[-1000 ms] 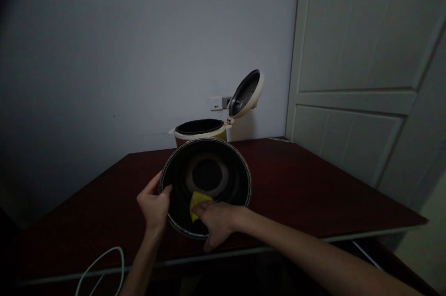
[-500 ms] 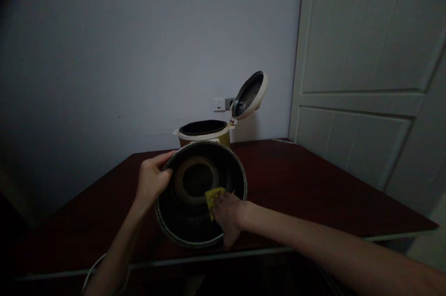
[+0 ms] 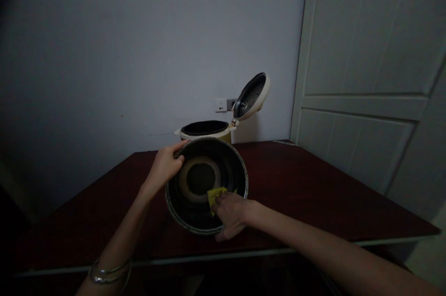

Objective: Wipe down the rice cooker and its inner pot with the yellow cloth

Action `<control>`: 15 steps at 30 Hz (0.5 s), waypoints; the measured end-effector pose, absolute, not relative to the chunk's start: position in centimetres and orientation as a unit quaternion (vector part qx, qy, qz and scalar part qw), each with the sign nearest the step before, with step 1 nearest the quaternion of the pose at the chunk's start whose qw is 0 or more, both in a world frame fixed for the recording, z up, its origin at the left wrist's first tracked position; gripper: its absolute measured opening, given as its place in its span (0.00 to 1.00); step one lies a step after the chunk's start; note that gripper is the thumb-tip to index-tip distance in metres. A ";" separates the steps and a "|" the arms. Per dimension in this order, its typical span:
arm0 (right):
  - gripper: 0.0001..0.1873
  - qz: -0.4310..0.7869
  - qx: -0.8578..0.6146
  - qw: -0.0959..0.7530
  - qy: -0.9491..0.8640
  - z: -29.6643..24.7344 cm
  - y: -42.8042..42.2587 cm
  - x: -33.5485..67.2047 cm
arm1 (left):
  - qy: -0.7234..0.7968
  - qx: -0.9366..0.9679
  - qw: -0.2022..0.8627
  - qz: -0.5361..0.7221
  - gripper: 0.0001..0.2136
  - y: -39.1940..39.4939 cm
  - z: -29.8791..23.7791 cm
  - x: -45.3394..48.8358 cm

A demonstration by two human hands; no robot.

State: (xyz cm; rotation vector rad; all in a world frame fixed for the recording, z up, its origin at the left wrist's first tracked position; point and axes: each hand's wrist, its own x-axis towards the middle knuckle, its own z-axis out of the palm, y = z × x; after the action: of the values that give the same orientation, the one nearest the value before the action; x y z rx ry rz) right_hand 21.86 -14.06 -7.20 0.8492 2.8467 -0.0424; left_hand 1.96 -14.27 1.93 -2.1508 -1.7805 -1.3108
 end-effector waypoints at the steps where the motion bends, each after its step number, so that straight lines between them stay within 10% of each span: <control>1: 0.43 -0.017 0.283 0.081 0.956 -7.3 -14.0 21.9 | -0.582 -0.685 0.032 -0.437 0.24 -14.8 1.3 2.0; 15: 0.52 -0.125 0.284 0.019 0.950 -8.0 -15.0 20.4 | -0.584 -0.544 0.081 -0.597 0.20 -17.8 -7.2 3.8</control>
State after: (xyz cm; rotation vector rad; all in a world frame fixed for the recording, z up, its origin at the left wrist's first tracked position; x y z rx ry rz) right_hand 20.44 -15.01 -7.99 0.8807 2.9499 -0.3885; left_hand 3.80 -17.76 -7.19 -1.6253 -1.7453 -1.7845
